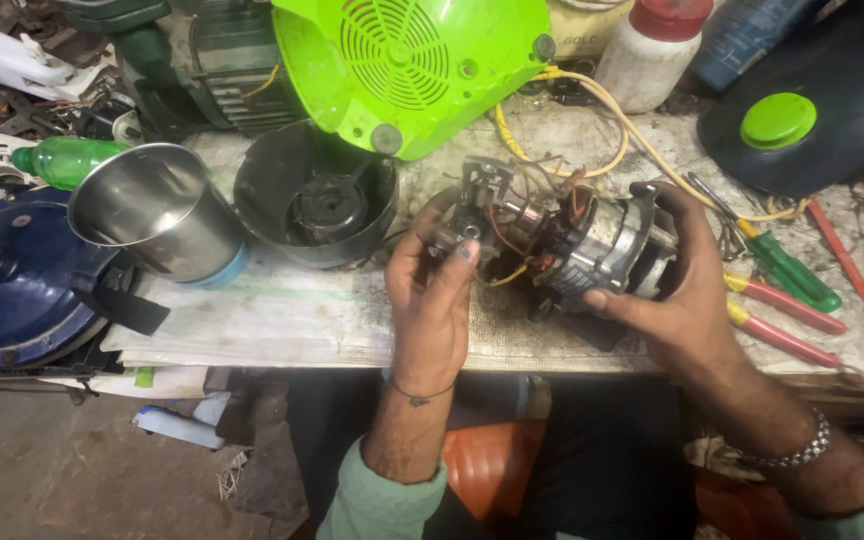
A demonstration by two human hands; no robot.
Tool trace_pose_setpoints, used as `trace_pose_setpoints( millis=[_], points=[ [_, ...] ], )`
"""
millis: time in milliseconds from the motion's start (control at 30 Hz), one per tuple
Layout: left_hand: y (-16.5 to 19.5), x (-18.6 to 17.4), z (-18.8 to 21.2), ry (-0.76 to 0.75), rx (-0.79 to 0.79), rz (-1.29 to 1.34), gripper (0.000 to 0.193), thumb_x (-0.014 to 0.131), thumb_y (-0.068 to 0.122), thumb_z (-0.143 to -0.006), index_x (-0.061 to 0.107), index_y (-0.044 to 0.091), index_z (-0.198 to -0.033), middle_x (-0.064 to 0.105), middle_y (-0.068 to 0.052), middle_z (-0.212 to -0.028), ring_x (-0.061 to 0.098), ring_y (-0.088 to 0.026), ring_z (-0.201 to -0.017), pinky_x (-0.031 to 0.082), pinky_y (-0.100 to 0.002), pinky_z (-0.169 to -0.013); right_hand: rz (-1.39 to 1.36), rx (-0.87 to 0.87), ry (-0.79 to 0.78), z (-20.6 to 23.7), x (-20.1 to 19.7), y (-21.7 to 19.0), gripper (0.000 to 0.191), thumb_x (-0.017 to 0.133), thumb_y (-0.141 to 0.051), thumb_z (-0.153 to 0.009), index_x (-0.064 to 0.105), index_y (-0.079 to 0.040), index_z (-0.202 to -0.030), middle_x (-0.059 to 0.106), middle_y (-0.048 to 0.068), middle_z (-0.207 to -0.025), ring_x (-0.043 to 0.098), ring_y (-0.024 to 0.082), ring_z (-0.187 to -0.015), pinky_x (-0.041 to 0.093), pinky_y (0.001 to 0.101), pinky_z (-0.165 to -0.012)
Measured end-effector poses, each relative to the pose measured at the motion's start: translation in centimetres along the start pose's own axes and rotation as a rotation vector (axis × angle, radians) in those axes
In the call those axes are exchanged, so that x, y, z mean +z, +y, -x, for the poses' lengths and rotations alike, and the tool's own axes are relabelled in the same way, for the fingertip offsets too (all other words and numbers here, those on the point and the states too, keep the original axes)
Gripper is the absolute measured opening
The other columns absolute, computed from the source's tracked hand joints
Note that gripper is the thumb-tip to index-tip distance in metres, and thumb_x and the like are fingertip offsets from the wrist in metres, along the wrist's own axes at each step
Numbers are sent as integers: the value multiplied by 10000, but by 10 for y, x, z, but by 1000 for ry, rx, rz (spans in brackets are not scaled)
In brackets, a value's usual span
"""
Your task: The person works on a disassembled blender motor at a cluttered workbench. They first handle the motor housing and armature with a screwdriver, separate the armature from the housing, then repeatedly rub the copper commutator with a sanding block, rotating the armature to sand its surface.
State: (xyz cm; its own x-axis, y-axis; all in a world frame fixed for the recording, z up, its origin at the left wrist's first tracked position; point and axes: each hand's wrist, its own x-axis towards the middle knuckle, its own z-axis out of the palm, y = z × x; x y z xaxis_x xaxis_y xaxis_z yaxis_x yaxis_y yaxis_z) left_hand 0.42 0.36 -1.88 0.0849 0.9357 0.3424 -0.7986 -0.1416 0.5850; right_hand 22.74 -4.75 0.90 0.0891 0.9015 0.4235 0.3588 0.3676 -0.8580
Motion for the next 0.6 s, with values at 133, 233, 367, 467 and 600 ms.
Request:
trace_pose_setpoints(
  millis=[133,233,367,467,600],
  points=[
    [3,-3,0,45,-34,-153,411,668,39,-982,599,-72,-1372,646,-43,-1130,615,-103,-1042,496,-241,-931,-175,19,7,6,0,7,1041,866,-145,-677,330,20,-1554,495,172,-1415,550,261,-1336,525,401,-1124],
    [9,-5,-3,35,-48,-420,320,680,53,-1005,657,-51,-1306,623,-56,-1056,598,-126,-983,490,-265,-889,-288,23,21,11,4,13,1042,857,-99,-696,326,23,-1584,481,168,-1448,547,254,-1349,528,397,-1134],
    [23,3,-6,30,36,-675,238,682,80,-979,650,-1,-1200,693,-89,-1162,634,-148,-1112,508,-281,-994,-467,103,68,12,12,19,1052,841,-64,-699,291,13,-1592,468,176,-1449,554,271,-1326,537,424,-1103],
    [34,18,1,40,210,-958,302,744,130,-940,633,17,-1198,702,-113,-1219,669,-199,-1195,525,-329,-1068,-543,109,98,12,16,19,1055,833,-49,-703,273,19,-1595,459,170,-1446,559,286,-1325,541,443,-1100],
    [38,40,18,2,363,-1383,535,816,201,-857,604,-15,-1299,631,-205,-1335,526,-336,-1294,457,-451,-1090,-588,73,94,14,20,18,1061,835,-62,-718,262,21,-1606,500,192,-1430,579,304,-1336,535,438,-1162]
  ],
)
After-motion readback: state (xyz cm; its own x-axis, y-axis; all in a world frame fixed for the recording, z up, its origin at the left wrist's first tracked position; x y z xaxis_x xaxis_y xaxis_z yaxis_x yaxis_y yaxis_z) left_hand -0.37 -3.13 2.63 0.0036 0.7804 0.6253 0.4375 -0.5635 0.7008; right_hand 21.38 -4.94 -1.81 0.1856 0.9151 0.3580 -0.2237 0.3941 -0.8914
